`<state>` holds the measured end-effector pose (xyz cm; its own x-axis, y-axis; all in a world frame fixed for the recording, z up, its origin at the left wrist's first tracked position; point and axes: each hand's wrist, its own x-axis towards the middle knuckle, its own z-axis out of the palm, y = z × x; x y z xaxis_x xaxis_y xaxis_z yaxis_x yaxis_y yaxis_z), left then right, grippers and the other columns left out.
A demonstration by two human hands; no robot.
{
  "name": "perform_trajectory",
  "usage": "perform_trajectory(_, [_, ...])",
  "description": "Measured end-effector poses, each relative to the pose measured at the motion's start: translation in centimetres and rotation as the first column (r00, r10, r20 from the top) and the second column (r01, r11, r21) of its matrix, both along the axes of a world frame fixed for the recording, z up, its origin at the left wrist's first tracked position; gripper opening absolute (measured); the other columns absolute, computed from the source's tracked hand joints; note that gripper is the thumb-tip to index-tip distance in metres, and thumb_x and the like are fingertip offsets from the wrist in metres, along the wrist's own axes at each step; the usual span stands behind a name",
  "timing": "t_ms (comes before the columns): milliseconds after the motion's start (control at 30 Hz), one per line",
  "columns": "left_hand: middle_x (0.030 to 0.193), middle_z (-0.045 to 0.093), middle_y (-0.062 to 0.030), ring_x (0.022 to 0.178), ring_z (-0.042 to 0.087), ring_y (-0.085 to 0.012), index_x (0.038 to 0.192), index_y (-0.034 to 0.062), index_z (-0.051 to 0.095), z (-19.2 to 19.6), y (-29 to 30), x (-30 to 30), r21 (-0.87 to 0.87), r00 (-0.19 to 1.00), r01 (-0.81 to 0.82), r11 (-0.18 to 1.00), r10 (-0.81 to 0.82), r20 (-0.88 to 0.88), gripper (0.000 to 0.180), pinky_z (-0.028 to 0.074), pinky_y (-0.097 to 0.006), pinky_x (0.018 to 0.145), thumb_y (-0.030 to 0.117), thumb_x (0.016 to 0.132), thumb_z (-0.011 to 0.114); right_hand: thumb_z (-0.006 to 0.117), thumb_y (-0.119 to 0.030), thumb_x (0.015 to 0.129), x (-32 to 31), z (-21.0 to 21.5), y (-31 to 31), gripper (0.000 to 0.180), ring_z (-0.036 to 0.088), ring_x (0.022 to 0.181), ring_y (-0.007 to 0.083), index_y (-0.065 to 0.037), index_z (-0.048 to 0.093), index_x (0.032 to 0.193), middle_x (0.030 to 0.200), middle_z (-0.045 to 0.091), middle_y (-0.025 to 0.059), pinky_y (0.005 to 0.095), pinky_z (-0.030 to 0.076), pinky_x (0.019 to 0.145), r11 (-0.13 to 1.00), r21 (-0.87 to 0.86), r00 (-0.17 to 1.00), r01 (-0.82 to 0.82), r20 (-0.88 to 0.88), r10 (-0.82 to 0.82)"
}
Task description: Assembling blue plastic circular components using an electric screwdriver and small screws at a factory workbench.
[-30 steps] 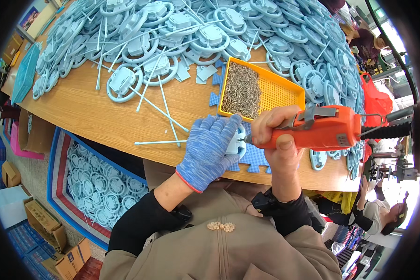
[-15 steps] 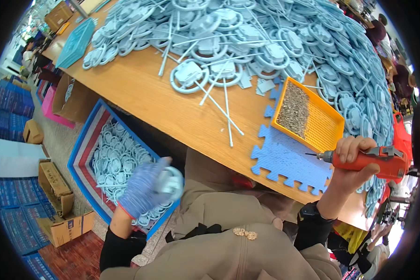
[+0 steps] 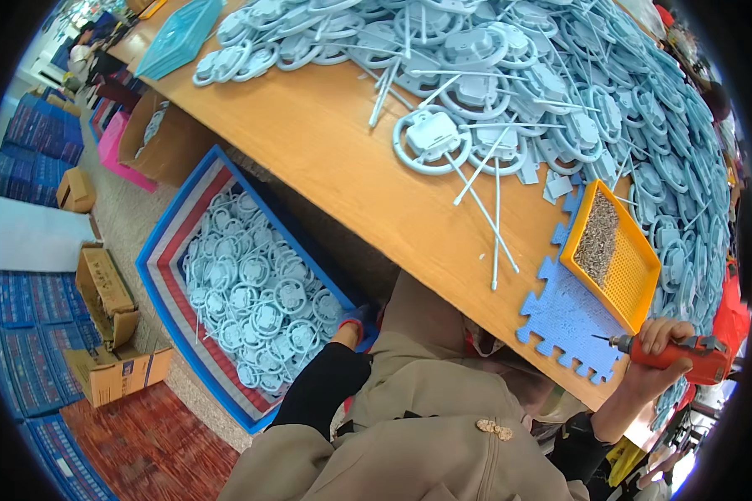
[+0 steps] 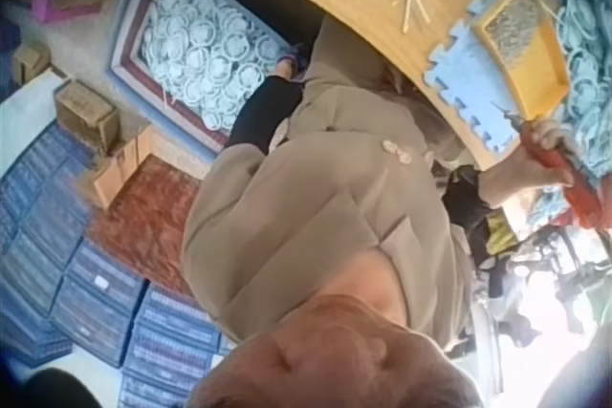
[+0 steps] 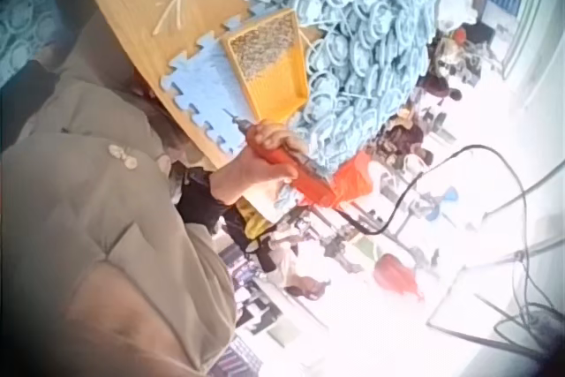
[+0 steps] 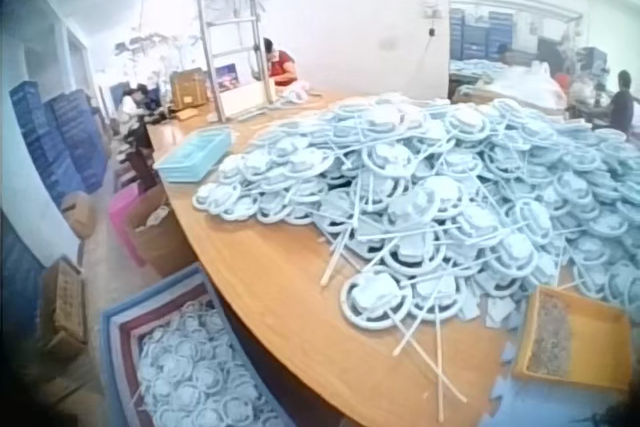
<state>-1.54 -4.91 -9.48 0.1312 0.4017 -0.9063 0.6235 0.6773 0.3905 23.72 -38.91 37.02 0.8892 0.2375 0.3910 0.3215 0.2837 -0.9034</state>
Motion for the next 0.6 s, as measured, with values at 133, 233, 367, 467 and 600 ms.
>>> perform_trajectory(133, [0.109,0.064,-0.0141,0.091,0.062,-0.0279,0.114,0.0015,0.062,-2.6,-0.2,2.5,0.140,0.804,0.595,0.792,-0.590,-0.074,0.042,0.050,-0.044,0.074,0.032,0.086,0.060,0.063,-0.057,0.082,-0.5,0.6,-1.1,0.054,0.044,0.055,0.0100,-0.007,0.048,0.096,0.063,0.043,-0.0011,0.0258,0.035,0.056,0.992,-0.040,0.993,0.118,0.035,-0.117])
perform_trajectory(233, [0.109,0.064,-0.0141,0.091,0.062,-0.0278,0.114,0.0016,0.062,-0.4,1.3,2.7,0.185,0.732,0.678,0.712,-0.676,-0.082,0.041,0.050,-0.043,0.074,0.032,0.086,0.059,0.064,-0.056,0.081,0.4,-0.2,-1.0,0.054,0.043,0.053,0.0098,-0.007,0.047,0.094,0.062,0.043,-0.0010,0.0249,0.035,0.053,0.989,-0.015,0.989,0.145,0.000,-0.145])
perform_trajectory(367, [0.108,0.064,-0.0140,0.090,0.062,-0.0277,0.113,0.0017,0.063,0.1,1.1,11.6,0.323,0.559,0.783,0.532,-0.829,0.013,0.040,0.050,-0.043,0.074,0.032,0.087,0.058,0.069,-0.053,0.079,0.3,0.7,-3.4,0.053,0.042,0.045,0.0103,-0.007,0.044,0.089,0.057,0.043,0.0001,0.0240,0.035,0.044,0.974,0.000,0.973,0.229,0.019,-0.229])
perform_trajectory(467, [0.108,0.064,-0.0140,0.090,0.063,-0.0275,0.113,0.0018,0.063,0.6,0.7,17.4,0.438,0.451,0.791,0.426,-0.891,0.052,0.040,0.051,-0.042,0.074,0.031,0.087,0.057,0.070,-0.049,0.079,0.7,1.4,-4.4,0.051,0.043,0.043,0.0115,-0.007,0.042,0.087,0.055,0.043,0.0010,0.0238,0.036,0.041,0.939,0.014,0.938,0.345,0.024,-0.345])
perform_trajectory(600, [0.107,0.064,-0.0139,0.090,0.063,-0.0274,0.113,0.0020,0.063,-0.4,1.6,20.0,0.555,0.344,0.771,0.314,-0.938,0.053,0.039,0.051,-0.042,0.074,0.031,0.088,0.056,0.063,-0.052,0.083,2.1,2.4,-6.0,0.053,0.052,0.064,0.0195,-0.005,0.051,0.106,0.075,0.053,0.0067,0.0308,0.042,0.054,0.986,-0.034,0.987,0.162,0.012,-0.161])
